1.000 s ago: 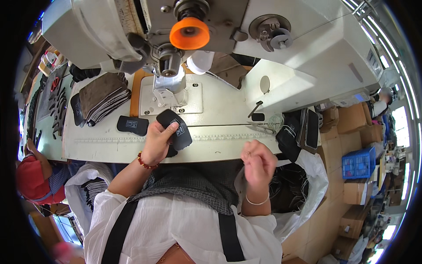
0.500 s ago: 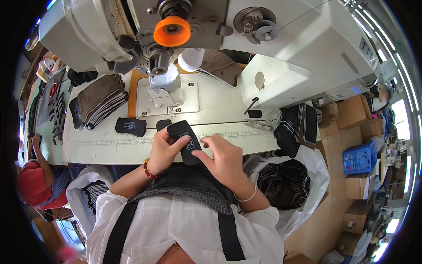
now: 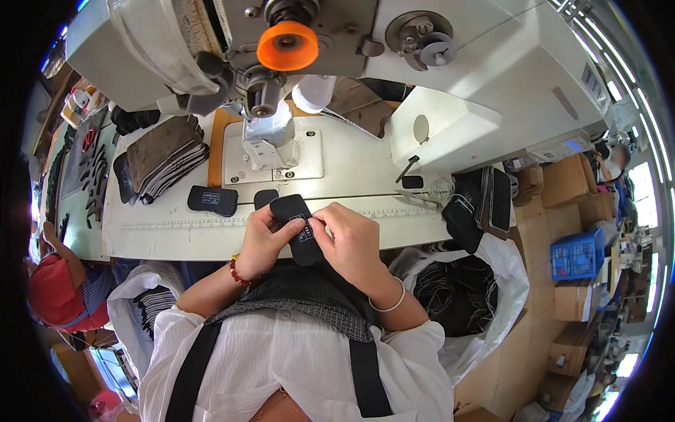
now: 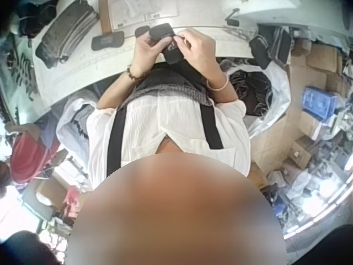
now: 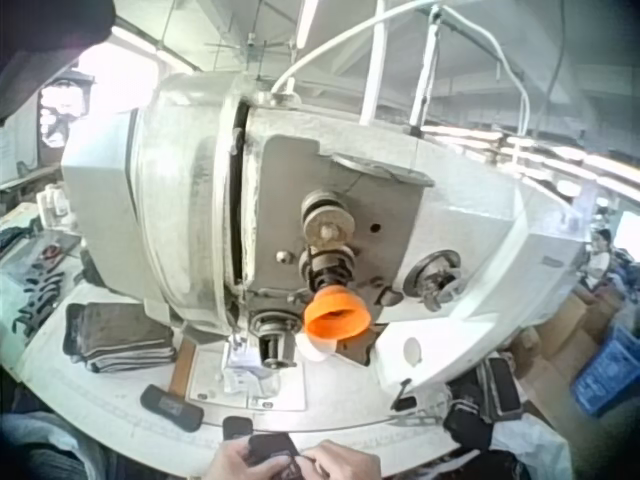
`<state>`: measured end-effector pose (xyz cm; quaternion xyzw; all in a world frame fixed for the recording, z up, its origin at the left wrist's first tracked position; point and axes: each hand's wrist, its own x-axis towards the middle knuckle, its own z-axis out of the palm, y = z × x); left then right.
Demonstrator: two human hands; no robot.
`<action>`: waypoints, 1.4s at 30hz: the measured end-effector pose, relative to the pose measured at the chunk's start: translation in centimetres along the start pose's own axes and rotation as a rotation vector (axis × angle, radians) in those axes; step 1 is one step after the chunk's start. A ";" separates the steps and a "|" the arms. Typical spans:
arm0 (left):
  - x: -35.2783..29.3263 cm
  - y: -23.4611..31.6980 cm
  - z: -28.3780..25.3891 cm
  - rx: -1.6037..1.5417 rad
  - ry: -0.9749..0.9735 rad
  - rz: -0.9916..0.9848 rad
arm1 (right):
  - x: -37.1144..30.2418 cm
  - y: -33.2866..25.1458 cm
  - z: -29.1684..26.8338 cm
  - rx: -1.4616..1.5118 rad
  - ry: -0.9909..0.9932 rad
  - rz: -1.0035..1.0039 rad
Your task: The recorder uses an industrial sewing machine to stitch together components of a shoe upper.
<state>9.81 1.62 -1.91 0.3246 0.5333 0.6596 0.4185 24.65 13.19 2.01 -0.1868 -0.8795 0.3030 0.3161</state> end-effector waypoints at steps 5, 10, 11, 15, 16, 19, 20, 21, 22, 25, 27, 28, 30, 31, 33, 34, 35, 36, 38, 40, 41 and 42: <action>-0.1 -0.2 -0.3 -0.136 0.024 -0.136 | 0.2 1.1 0.1 -0.209 0.139 -0.032; 0.0 -0.4 -1.4 -0.410 -0.049 -0.242 | 0.3 1.7 -1.2 -0.047 -0.042 0.171; 0.2 -0.4 -1.7 -0.468 -0.120 -0.270 | 0.4 1.5 -1.0 0.085 -0.049 0.137; 0.2 -0.1 -2.3 -0.632 -0.308 -0.365 | 0.6 0.4 0.5 0.419 -0.035 0.104; 0.2 0.0 -2.3 -0.664 -0.321 -0.390 | 0.7 0.2 0.8 0.413 -0.016 0.068; -0.1 0.1 -2.2 -0.649 -0.281 -0.410 | 0.9 -0.4 1.5 0.399 0.003 0.045; -0.1 0.1 -2.2 -0.644 -0.276 -0.400 | 0.9 -0.5 1.6 0.392 0.012 0.040; -0.1 0.1 -2.1 -0.622 -0.288 -0.385 | 0.9 -0.7 1.7 0.383 0.020 0.036; -0.1 0.0 -2.1 -0.604 -0.286 -0.367 | 0.9 -0.8 1.7 0.385 0.021 0.042; -0.1 -0.1 -2.1 -0.579 -0.252 -0.346 | 0.9 -0.7 1.3 0.440 0.058 0.028; -0.1 -0.1 -2.0 -0.575 -0.248 -0.339 | 1.0 -0.3 0.8 0.432 0.082 -0.008; -0.2 -0.1 -2.0 -0.574 -0.262 -0.338 | 1.1 0.0 0.6 0.444 0.092 -0.014; -0.3 0.0 -2.1 -0.555 -0.272 -0.337 | 1.5 0.4 0.4 0.320 0.043 -0.023; -0.5 0.0 -2.1 -0.536 -0.266 -0.338 | 1.8 0.4 0.4 0.298 0.040 0.002; -0.7 0.0 -2.1 -0.486 -0.252 -0.319 | 2.2 0.4 0.8 0.334 0.048 0.045; -0.8 0.0 -2.1 -0.455 -0.243 -0.297 | 2.4 0.3 1.0 0.391 0.058 0.062; -0.8 -0.1 -2.0 -0.424 -0.233 -0.274 | 2.4 0.3 1.0 0.450 0.044 0.091; -0.9 -0.2 -2.0 -0.405 -0.234 -0.257 | 2.5 0.2 1.0 0.443 0.031 0.092; -1.0 -0.3 -1.9 -0.344 -0.216 -0.233 | 2.4 0.2 0.9 0.441 -0.027 0.116; -1.2 -0.3 -1.7 -0.291 -0.184 -0.179 | 2.4 0.3 0.8 0.326 -0.054 0.111; -1.3 -0.3 -1.5 -0.233 -0.120 -0.174 | 2.5 0.4 0.8 0.274 -0.064 0.103; -1.4 -0.2 -1.5 -0.252 -0.134 -0.149 | 2.5 0.5 0.9 0.269 -0.024 0.095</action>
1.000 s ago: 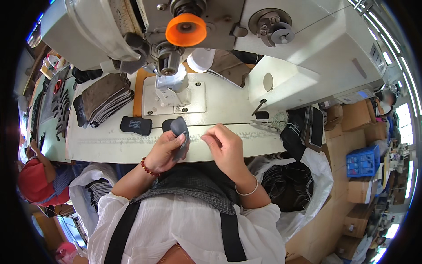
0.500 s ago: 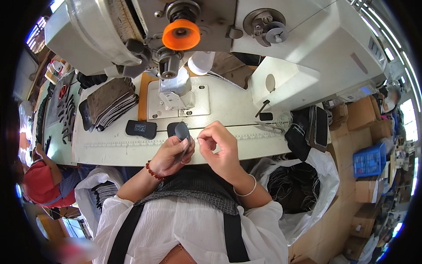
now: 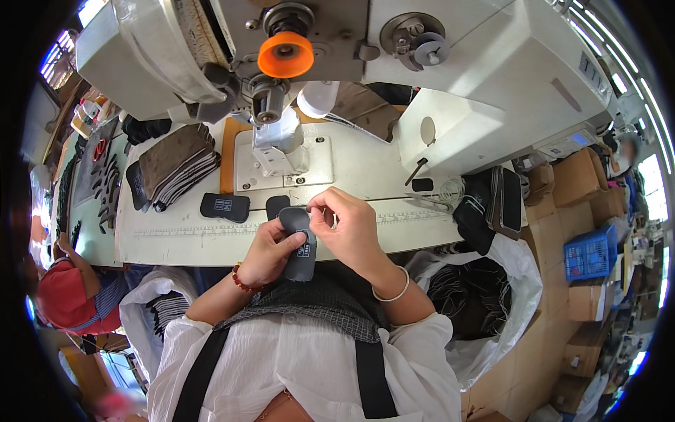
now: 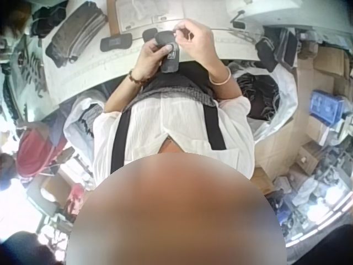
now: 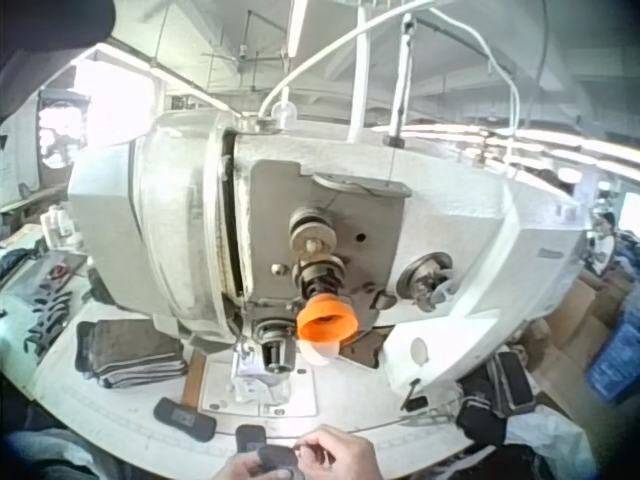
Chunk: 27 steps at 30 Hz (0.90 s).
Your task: The recorder uses an industrial sewing machine to stitch together components of a shoe upper.
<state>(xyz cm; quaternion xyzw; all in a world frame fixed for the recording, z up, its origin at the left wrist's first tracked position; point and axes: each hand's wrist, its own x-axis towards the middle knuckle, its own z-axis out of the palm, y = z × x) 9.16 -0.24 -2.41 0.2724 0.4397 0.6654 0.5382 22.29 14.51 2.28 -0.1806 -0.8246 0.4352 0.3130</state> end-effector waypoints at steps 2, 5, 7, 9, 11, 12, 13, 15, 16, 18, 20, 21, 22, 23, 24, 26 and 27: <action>-0.1 0.1 0.1 0.008 0.039 0.012 | 0.2 0.2 -0.1 0.001 0.050 -0.010; 0.2 0.9 -0.8 -0.445 -0.314 -0.130 | 0.4 0.2 -0.2 0.207 0.030 -0.021; 0.3 1.1 -1.1 -0.537 -0.356 -0.239 | 0.2 -0.1 -0.1 0.178 -0.036 -0.052; 0.5 1.2 -1.3 -0.662 -0.377 -0.317 | 0.0 -0.4 -0.1 0.164 -0.088 -0.054; 0.6 1.1 -1.3 -0.659 -0.393 -0.314 | -0.1 -0.7 0.2 0.130 -0.053 -0.056; 0.6 1.0 -1.3 -0.660 -0.416 -0.309 | -0.1 -0.7 0.3 0.114 -0.040 -0.061; 0.6 1.0 -1.3 -0.649 -0.411 -0.315 | -0.2 -0.8 0.4 0.118 -0.044 -0.053; 0.6 0.9 -1.3 -0.647 -0.434 -0.295 | -0.1 -0.7 0.7 0.124 -0.053 -0.038; 0.6 0.9 -1.4 -0.685 -0.440 -0.331 | 0.0 -0.7 0.7 0.157 -0.032 -0.051; 0.6 0.8 -1.5 -0.769 -0.482 -0.374 | 0.2 -0.5 0.8 0.237 0.006 -0.092; 0.7 0.7 -1.6 -0.866 -0.569 -0.402 | 0.4 -0.5 0.8 0.115 0.083 -0.108; 0.8 0.5 -1.7 -0.911 -0.618 -0.419 | 0.4 -0.6 0.7 0.064 0.135 -0.115; 0.8 0.4 -1.8 -0.920 -0.633 -0.429 | 0.4 -0.6 0.7 0.087 0.107 -0.124; 0.9 0.3 -1.9 -0.929 -0.650 -0.440 | 0.4 -0.8 0.8 0.111 0.093 -0.125; 1.0 0.1 -2.1 -0.967 -0.674 -0.457 | 0.3 -0.9 0.8 0.131 0.071 -0.122; 1.0 -0.3 -2.2 -0.960 -0.680 -0.429 | 0.1 -1.2 0.9 0.133 0.062 -0.133; 1.1 -0.4 -2.3 -0.972 -0.688 -0.416 | 0.0 -1.3 1.0 0.138 0.060 -0.143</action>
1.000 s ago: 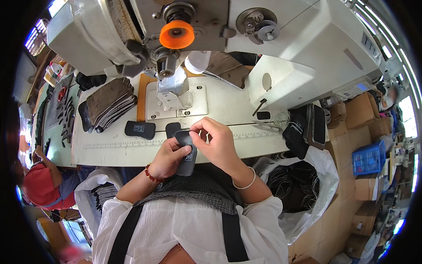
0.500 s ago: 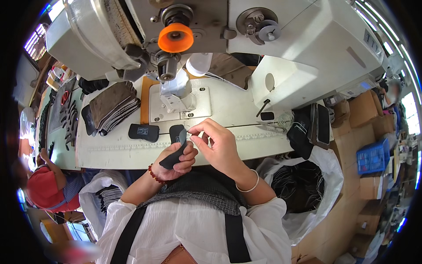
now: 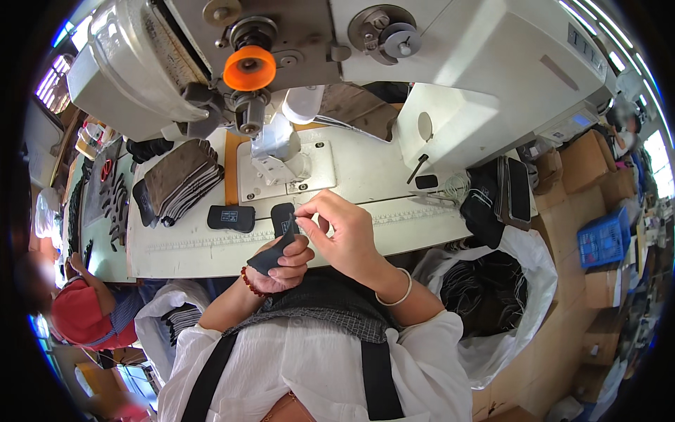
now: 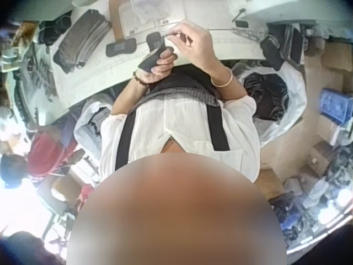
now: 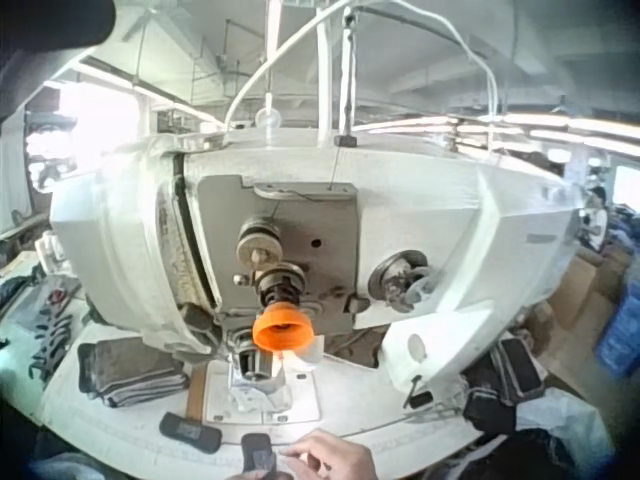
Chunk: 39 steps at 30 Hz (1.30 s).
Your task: The recorder uses an industrial sewing machine to stitch together components of a shoe upper.
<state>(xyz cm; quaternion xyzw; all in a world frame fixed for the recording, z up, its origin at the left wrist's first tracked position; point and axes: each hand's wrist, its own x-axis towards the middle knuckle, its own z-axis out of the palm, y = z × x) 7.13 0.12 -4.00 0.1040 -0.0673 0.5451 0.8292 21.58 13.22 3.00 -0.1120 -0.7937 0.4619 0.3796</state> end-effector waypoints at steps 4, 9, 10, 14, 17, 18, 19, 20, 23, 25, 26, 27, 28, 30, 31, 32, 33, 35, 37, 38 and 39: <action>-0.2 0.1 -0.3 0.006 0.075 -0.036 | 0.0 -0.2 0.3 -0.037 0.009 -0.016; -0.3 -0.1 -0.4 -0.028 0.094 -0.044 | 0.1 0.0 0.5 -0.047 0.016 -0.032; -0.3 -0.1 -0.4 0.000 0.086 -0.033 | 0.1 0.1 0.4 -0.045 0.029 -0.033; -0.1 -0.1 0.9 0.141 0.038 0.024 | 0.0 0.9 -0.3 -0.095 0.088 -0.032; 0.4 0.4 4.0 0.263 -0.156 0.140 | -0.6 2.1 -1.5 -0.377 0.060 -0.005; 0.5 0.6 5.6 0.291 -0.210 0.198 | -0.7 2.6 -1.9 -0.526 0.037 -0.040; 0.5 0.7 7.4 0.314 -0.268 0.250 | -1.1 3.0 -2.1 -0.676 0.024 -0.059; 0.6 0.4 9.2 0.364 -0.332 0.322 | -1.7 3.2 -2.0 -0.664 0.013 0.007; 0.2 -1.2 15.5 0.428 -0.400 0.405 | -3.7 3.8 -3.0 -0.712 0.056 -0.151; 2.0 -2.5 17.2 0.417 -0.504 0.377 | -6.2 3.8 -4.9 -0.576 0.040 -0.145; 3.0 -3.3 17.9 0.429 -0.459 0.338 | -7.9 3.7 -6.1 -0.551 0.067 -0.097; 3.8 -4.3 18.8 0.457 -0.397 0.298 | -9.7 3.7 -7.5 -0.502 0.113 -0.054; 4.7 -4.9 19.5 0.489 -0.339 0.258 | -11.6 3.9 -9.3 -0.507 0.171 0.001; 6.5 -4.5 20.5 0.457 -0.233 0.043 | -16.1 4.9 -13.8 -0.566 0.268 0.149; 7.3 -5.5 20.4 0.453 -0.186 0.028 | -18.8 5.5 -16.5 -0.621 0.288 0.274; 7.8 -6.3 20.4 0.448 -0.139 0.014 | -21.9 6.4 -19.3 -0.631 0.291 0.405; 8.4 -6.7 19.9 0.394 -0.166 -0.019 | -25.3 7.4 -22.1 -0.602 0.280 0.517; 9.6 -7.4 18.5 0.301 -0.251 -0.089 | -32.5 10.2 -26.7 -0.650 0.261 0.816; 11.1 -7.6 16.8 0.238 -0.393 -0.189 | -39.9 13.7 -29.4 -0.465 0.421 1.133; 11.4 -7.9 16.5 0.234 -0.407 -0.214 | -43.5 15.3 -30.4 -0.378 0.429 1.270; 11.9 -8.2 16.2 0.232 -0.421 -0.239 | -46.8 17.1 -31.0 -0.338 0.454 1.546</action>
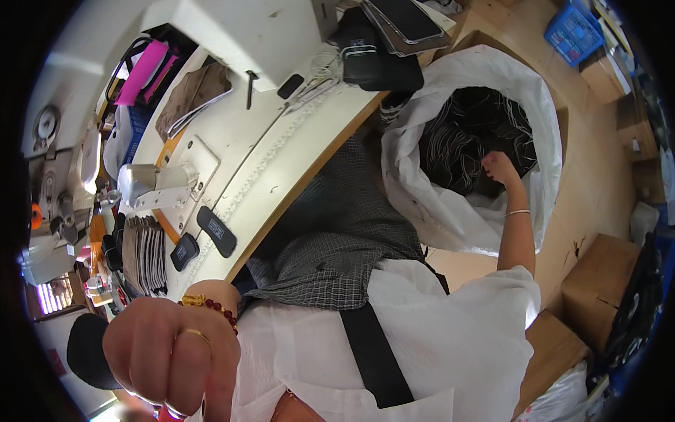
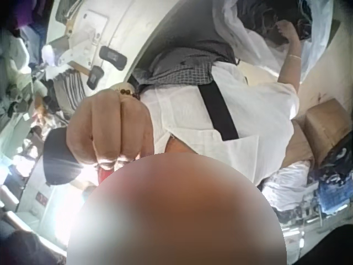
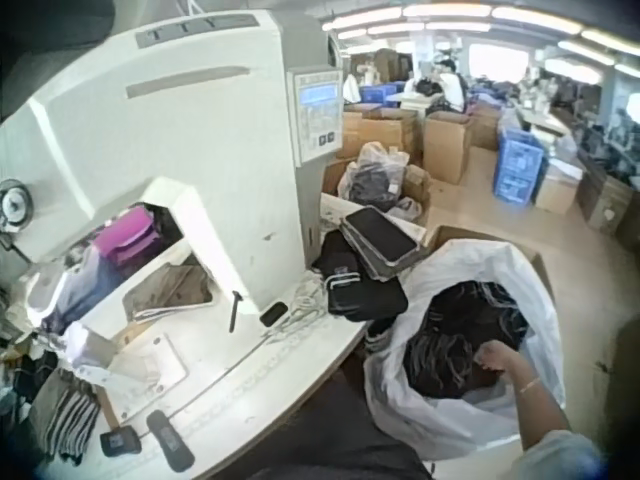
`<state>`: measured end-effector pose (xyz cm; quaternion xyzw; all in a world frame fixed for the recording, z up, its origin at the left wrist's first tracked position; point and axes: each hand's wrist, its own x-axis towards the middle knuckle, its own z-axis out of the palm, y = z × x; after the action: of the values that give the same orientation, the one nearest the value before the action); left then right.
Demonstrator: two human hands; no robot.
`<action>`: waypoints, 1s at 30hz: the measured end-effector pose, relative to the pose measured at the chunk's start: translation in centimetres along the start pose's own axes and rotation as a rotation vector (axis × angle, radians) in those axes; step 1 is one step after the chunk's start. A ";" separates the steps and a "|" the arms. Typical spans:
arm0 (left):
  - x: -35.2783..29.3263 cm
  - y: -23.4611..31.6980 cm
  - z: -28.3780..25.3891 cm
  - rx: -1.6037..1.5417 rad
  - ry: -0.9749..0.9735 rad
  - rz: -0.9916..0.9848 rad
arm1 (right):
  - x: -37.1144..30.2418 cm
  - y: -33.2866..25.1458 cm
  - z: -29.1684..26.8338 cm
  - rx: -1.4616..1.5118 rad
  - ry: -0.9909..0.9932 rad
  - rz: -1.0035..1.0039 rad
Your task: The recorder uses an industrial sewing machine to stitch together components of a shoe upper.
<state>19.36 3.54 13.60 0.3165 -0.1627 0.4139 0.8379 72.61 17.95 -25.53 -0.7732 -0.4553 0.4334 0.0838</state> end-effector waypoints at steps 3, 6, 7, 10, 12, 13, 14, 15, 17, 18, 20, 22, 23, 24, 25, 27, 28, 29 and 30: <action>1.1 -0.5 -0.3 -0.023 0.037 -0.080 | 4.1 8.3 3.0 -0.048 -0.118 0.104; 2.4 -0.6 -1.9 -0.119 -0.021 -0.144 | 8.1 12.5 6.4 -0.454 -0.311 0.109; 2.7 -2.0 -1.5 -0.098 0.068 -0.067 | 9.5 12.6 8.3 -0.595 -0.069 -0.265; 3.8 -3.6 -2.8 -0.097 0.086 0.001 | 12.0 11.9 7.7 -0.505 0.256 -0.094; 4.6 -3.5 -3.5 -0.108 0.074 -0.083 | 13.0 10.2 6.0 -0.164 0.501 -0.112; 5.1 -2.9 -3.6 -0.110 0.100 -0.160 | 13.4 9.2 4.4 -0.161 0.555 -0.090; 5.5 -3.0 -3.8 -0.119 0.116 -0.164 | 14.1 8.1 3.2 -0.159 0.619 -0.103; 5.8 -3.1 -3.9 -0.129 0.131 -0.167 | 14.7 7.2 1.8 -0.089 0.568 -0.105; 6.3 -3.9 -4.1 -0.148 0.154 -0.106 | 16.1 6.0 -1.2 0.090 0.439 -0.136; 6.7 -4.2 -4.3 -0.151 0.170 -0.116 | 16.9 5.6 -2.8 0.202 0.365 -0.141; 7.5 -3.2 -4.8 -0.171 0.145 -0.212 | 18.4 5.4 -5.0 0.177 0.345 -0.178; 7.5 -4.8 -6.7 -0.275 -0.032 -0.119 | 19.6 5.3 -8.4 -0.099 0.463 -0.194; 7.5 -5.0 -7.2 -0.238 -0.065 -0.071 | 20.1 5.1 -9.9 -0.191 0.422 -0.241; 7.2 -5.5 -7.8 -0.202 -0.097 -0.022 | 20.6 4.9 -11.5 -0.282 0.390 -0.237; 6.9 -4.8 -8.2 -0.063 -0.045 -0.020 | 20.8 4.8 -13.2 -0.367 0.374 -0.219; 5.7 -3.4 -9.3 0.261 0.107 -0.001 | 20.8 4.7 -15.7 -0.304 0.427 -0.160; 4.7 -2.8 -9.8 0.452 0.215 0.021 | 20.6 4.7 -16.6 -0.257 0.450 -0.072; 3.3 -2.7 -9.7 0.627 0.424 0.041 | 20.4 4.6 -17.7 -0.435 0.346 -0.051; 1.7 -2.6 -9.4 0.810 0.649 0.071 | 20.0 4.7 -18.1 -0.338 0.377 -0.030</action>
<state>22.56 9.63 6.50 0.4651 0.2679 0.5488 0.6409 93.31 35.56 -28.81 -0.8364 -0.5093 0.1980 0.0431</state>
